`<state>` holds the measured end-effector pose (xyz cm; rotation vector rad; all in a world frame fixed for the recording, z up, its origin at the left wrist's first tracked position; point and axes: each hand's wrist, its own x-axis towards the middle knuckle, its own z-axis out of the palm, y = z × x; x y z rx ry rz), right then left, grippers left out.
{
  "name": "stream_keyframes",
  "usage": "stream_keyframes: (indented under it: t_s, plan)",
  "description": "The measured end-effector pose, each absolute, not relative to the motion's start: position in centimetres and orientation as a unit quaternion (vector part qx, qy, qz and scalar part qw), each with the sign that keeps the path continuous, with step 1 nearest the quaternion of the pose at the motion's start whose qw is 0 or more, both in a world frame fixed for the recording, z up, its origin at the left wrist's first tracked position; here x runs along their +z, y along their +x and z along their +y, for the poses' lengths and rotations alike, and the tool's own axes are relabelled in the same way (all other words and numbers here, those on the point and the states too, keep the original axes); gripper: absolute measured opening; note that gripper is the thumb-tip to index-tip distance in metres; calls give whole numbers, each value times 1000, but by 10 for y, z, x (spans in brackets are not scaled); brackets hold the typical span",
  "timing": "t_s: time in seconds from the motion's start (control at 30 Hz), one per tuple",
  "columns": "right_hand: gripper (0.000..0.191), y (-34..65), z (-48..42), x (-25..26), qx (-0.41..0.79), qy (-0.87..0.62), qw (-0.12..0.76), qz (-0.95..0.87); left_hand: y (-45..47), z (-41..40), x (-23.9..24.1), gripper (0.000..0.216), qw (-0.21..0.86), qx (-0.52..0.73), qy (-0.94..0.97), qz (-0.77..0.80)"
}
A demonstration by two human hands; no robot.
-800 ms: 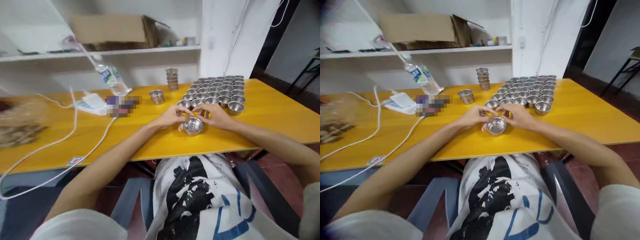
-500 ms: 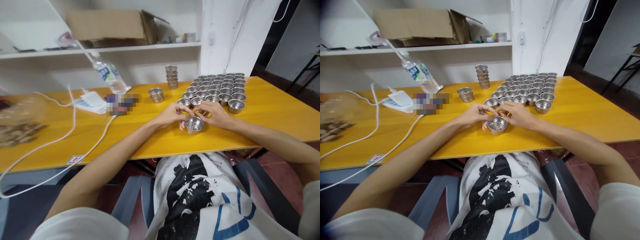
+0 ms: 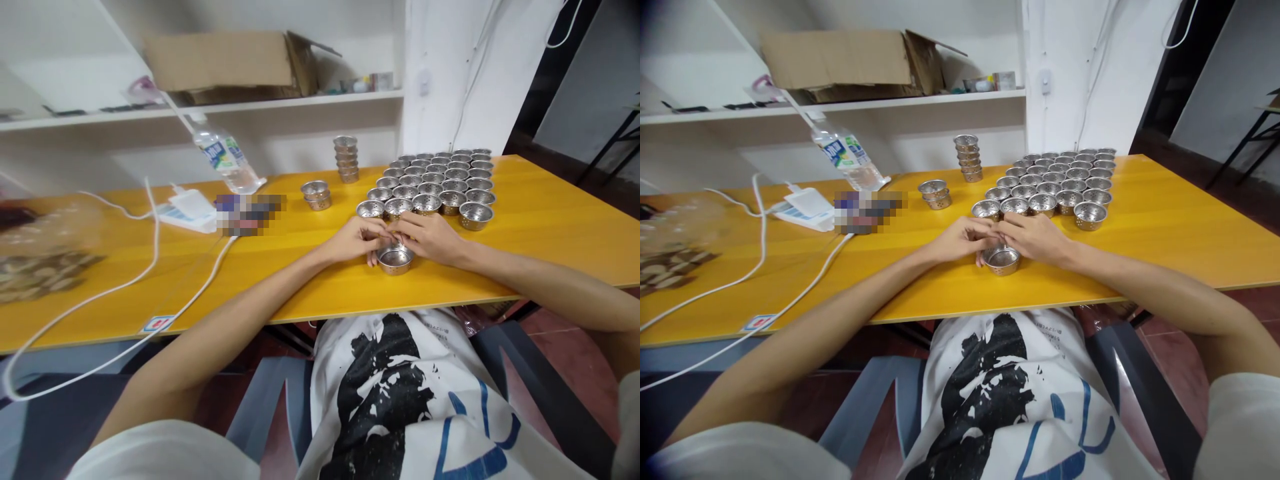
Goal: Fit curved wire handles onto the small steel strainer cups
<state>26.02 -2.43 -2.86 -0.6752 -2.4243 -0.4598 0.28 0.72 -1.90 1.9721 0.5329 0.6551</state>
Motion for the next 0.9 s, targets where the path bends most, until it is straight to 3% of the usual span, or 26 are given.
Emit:
stream_keyframes:
  t_s: [0.2, 0.33, 0.5, 0.63, 0.9]
  plan:
    - [35, 259, -19, -34, -174, -228, 279, -917, 10, 13, -29, 37, 427, 338, 795, 266]
    - [33, 257, -18, -35, -145, -217, 315, -912, 12, 12, -26, 31, 423, 345, 795, 265]
    - [24, 255, -28, -22, 13, -197, 372, -907, 9, 14, -22, 28, 375, 341, 819, 268]
    - [22, 257, -35, -11, 181, -208, 312, -909, 6, 17, -23, 33, 356, 349, 821, 278]
    - [33, 258, -32, -18, 259, -238, 271, -896, 5, 16, -26, 28, 339, 347, 830, 273]
